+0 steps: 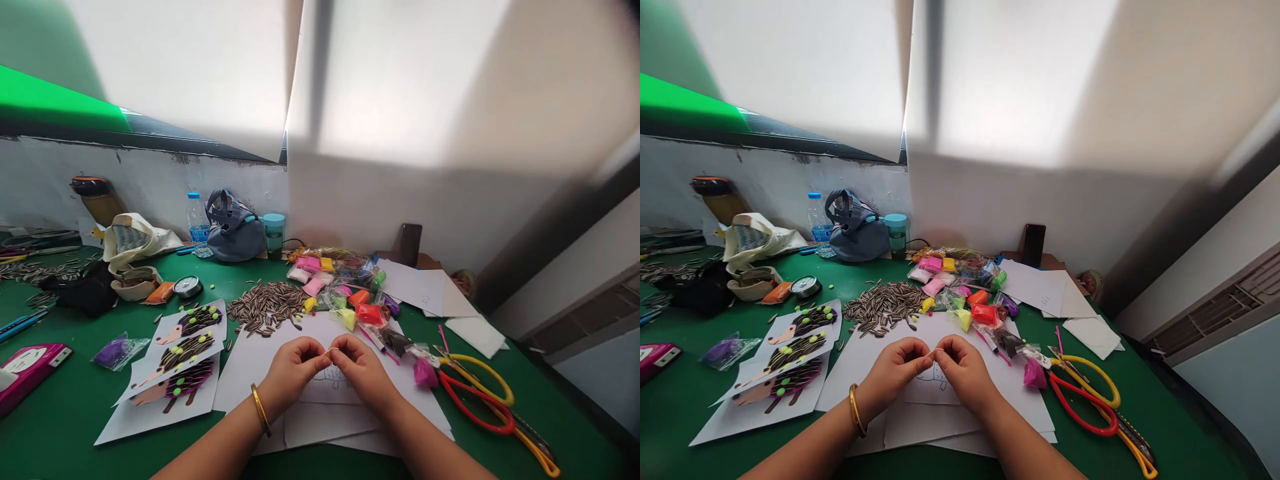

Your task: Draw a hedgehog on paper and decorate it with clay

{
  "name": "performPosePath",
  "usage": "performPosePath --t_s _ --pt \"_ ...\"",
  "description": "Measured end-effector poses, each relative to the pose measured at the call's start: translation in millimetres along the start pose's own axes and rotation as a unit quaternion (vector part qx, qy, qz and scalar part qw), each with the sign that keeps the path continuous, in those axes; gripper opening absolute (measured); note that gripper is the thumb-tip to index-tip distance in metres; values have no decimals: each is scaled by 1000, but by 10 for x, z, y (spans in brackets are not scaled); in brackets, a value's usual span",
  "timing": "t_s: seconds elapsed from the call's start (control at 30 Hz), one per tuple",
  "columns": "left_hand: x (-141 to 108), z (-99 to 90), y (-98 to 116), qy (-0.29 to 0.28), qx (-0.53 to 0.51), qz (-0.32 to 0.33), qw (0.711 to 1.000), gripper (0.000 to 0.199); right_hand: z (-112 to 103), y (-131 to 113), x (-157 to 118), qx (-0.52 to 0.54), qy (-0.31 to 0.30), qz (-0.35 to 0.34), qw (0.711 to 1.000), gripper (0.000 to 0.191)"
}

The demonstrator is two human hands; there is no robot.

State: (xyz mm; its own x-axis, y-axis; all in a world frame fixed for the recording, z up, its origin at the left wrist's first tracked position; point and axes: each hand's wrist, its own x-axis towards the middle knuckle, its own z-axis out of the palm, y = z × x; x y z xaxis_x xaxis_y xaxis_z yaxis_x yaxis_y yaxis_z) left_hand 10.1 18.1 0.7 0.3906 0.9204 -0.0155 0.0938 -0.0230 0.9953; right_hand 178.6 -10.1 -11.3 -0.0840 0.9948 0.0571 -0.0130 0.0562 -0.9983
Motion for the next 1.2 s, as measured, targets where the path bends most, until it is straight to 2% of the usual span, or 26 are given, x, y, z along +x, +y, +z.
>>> performPosePath --t_s 0.13,0.3,0.47,0.7,0.87,1.07,1.2 --pt "-9 7 18 -26 -10 3 1000 32 -10 -2 8 47 11 0 999 29" --pt "-16 16 45 -1 60 25 998 34 -19 44 28 19 34 -7 999 30" --pt "-6 -6 1 -22 61 36 997 33 -20 44 26 29 46 -3 999 33" --pt "2 18 -58 -22 71 28 997 20 2 31 9 41 17 1 999 33" --pt "0 37 -36 -17 58 44 997 30 3 69 9 9 16 -15 1000 29" --pt "-3 35 -70 -8 33 24 999 29 6 23 -2 18 20 -11 1000 29" --pt "-9 20 -58 12 43 45 998 31 12 17 -2 12 13 -4 1000 30"
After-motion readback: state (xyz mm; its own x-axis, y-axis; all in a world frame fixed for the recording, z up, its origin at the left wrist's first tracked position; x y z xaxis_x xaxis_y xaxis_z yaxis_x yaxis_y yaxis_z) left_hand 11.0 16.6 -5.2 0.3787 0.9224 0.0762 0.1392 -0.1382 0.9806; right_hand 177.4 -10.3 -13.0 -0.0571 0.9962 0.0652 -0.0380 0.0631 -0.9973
